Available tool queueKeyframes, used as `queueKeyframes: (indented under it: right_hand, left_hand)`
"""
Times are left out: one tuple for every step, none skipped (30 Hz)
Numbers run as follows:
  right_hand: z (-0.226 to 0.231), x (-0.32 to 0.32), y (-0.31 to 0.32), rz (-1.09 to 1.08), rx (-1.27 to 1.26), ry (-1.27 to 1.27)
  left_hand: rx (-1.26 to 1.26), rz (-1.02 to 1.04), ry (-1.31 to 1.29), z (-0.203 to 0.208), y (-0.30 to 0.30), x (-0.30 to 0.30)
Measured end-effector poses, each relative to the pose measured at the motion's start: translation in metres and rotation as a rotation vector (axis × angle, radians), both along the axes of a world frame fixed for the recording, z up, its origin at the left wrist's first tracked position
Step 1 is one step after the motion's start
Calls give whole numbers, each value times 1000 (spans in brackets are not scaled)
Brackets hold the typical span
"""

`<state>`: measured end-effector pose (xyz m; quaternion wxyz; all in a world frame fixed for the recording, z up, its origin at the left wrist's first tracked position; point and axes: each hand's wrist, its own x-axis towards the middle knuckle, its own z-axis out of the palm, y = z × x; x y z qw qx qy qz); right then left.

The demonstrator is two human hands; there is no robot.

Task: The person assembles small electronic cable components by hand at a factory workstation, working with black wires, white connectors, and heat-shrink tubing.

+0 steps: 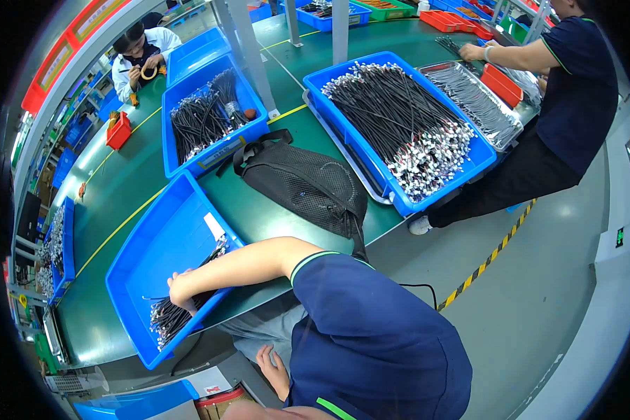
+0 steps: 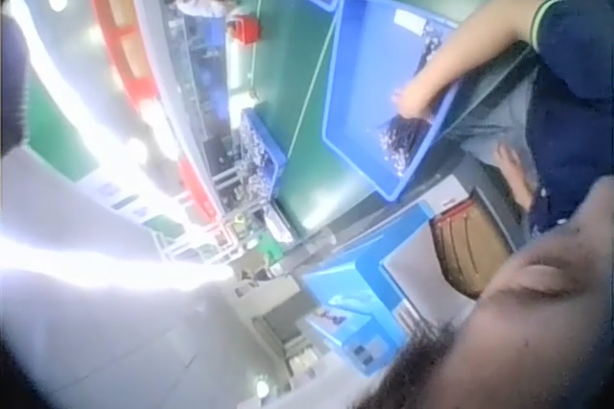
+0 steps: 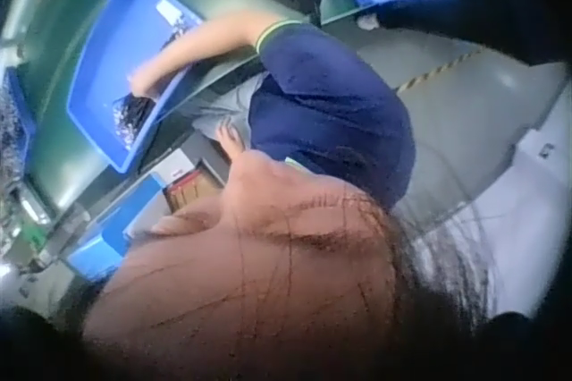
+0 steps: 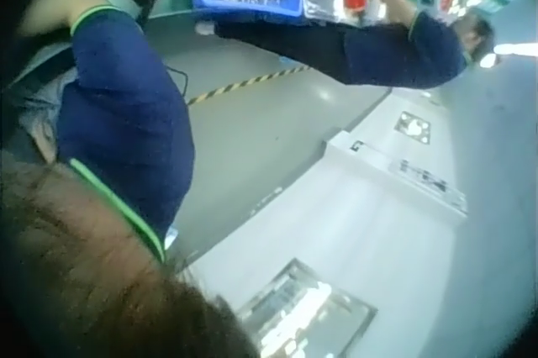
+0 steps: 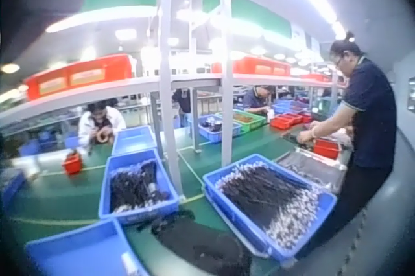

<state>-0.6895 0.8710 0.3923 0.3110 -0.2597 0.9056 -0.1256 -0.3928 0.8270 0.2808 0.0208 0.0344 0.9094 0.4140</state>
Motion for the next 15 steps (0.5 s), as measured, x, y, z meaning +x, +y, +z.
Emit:
queueKeyframes:
  right_hand:
    - [-4, -1, -7, 12, 36, 42]
    - [-9, -2, -13, 24, 72, 82]
    - [-15, -3, -18, -1, 58, 121]
    - [-14, -4, -21, 5, 59, 117]
    - [-6, -3, -22, 36, 44, 114]
    - [-2, -2, -24, 73, 27, 109]
    - [1, -3, -25, 79, -30, 135]
    - [0, -3, -28, 100, -101, 227]
    - [-13, -13, -37, 126, -193, 290]
    - [-16, -25, -46, 132, -247, 324]
    - [-21, -39, -58, 132, -271, 364]
    - [-18, -51, -71, 147, -307, 371]
    - [-19, -57, -89, 144, -327, 419]
    - [-22, -66, -106, 158, -370, 447]
    - [-21, -73, -125, 168, -363, 445]
  left_hand:
    - [7, 1, -7, 0, 0, -2]
    - [9, -5, -8, 0, -1, -5]
    - [-5, -10, -3, 0, -4, -8]
    - [-18, -5, -1, 0, -8, -10]
    - [-17, 5, -6, 3, -11, -13]
    - [-26, 22, -10, 7, -15, -16]
    - [-40, 47, -12, 11, -19, -21]
    - [-49, 84, -18, 14, -26, -28]
    - [-39, 62, 16, 16, -34, -37]
    - [-36, 35, 50, 18, -48, -47]
    - [-37, 21, 77, 20, -61, -58]
    - [-40, 14, 106, 19, -78, -70]
    - [-40, 17, 122, 14, -99, -76]
    - [-37, 17, 138, 13, -120, -80]
    - [-52, 68, 133, 16, -139, -84]
